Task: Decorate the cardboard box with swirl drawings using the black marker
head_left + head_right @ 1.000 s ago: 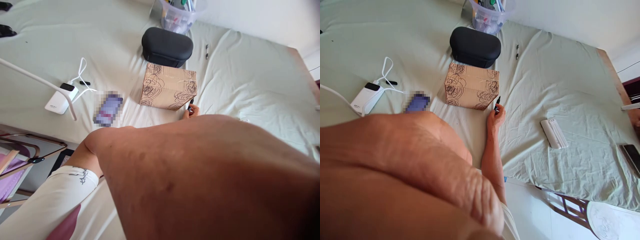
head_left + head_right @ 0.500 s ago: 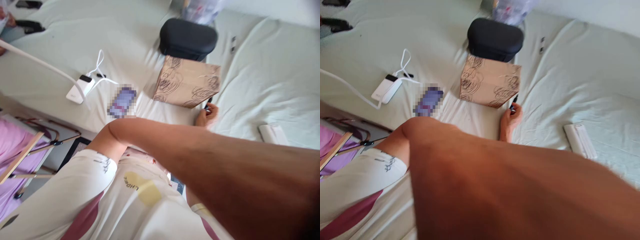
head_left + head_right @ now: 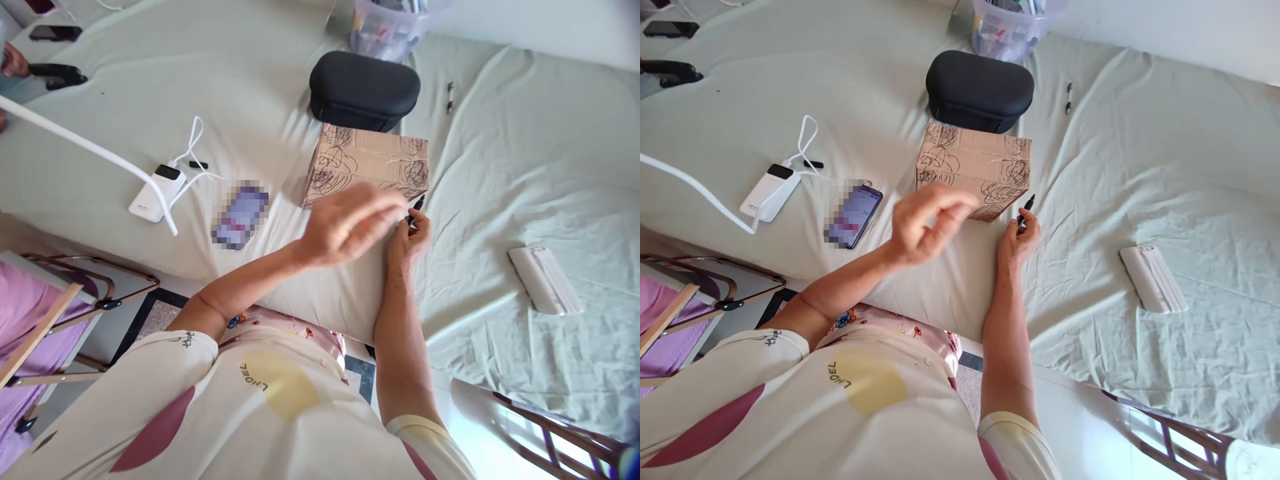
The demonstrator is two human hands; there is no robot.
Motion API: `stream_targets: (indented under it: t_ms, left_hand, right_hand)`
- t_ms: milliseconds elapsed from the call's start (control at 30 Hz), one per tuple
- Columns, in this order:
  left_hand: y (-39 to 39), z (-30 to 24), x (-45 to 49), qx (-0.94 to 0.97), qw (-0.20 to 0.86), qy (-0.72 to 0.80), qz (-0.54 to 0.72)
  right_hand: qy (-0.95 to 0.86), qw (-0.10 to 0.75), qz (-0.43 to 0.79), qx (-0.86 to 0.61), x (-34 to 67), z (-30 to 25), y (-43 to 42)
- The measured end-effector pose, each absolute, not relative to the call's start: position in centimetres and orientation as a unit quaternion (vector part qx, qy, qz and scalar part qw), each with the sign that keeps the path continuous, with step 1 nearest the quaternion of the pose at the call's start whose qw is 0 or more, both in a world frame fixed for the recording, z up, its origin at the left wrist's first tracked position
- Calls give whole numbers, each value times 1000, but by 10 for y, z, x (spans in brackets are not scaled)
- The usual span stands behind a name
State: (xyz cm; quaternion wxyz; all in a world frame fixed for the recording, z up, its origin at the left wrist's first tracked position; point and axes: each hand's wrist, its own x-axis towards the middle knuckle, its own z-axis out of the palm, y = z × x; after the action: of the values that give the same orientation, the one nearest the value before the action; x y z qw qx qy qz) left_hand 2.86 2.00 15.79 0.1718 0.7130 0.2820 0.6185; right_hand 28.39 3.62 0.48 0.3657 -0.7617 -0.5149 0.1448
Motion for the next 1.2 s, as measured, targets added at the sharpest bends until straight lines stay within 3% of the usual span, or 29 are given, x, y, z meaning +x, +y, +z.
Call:
stream_targets:
  t_ms: [200, 367, 1200]
  left_hand:
    - [53, 46, 5, 463, 207, 546, 667]
    - [61, -11, 5, 443, 250, 607, 610]
    - [54, -11, 19, 493, 323, 616, 522]
  right_hand:
    - [-476, 412, 137, -765, 287, -5, 48]
    - [-497, 392, 120, -765, 285, -9, 50]
    - [-603, 324, 124, -719, 268, -4, 35]
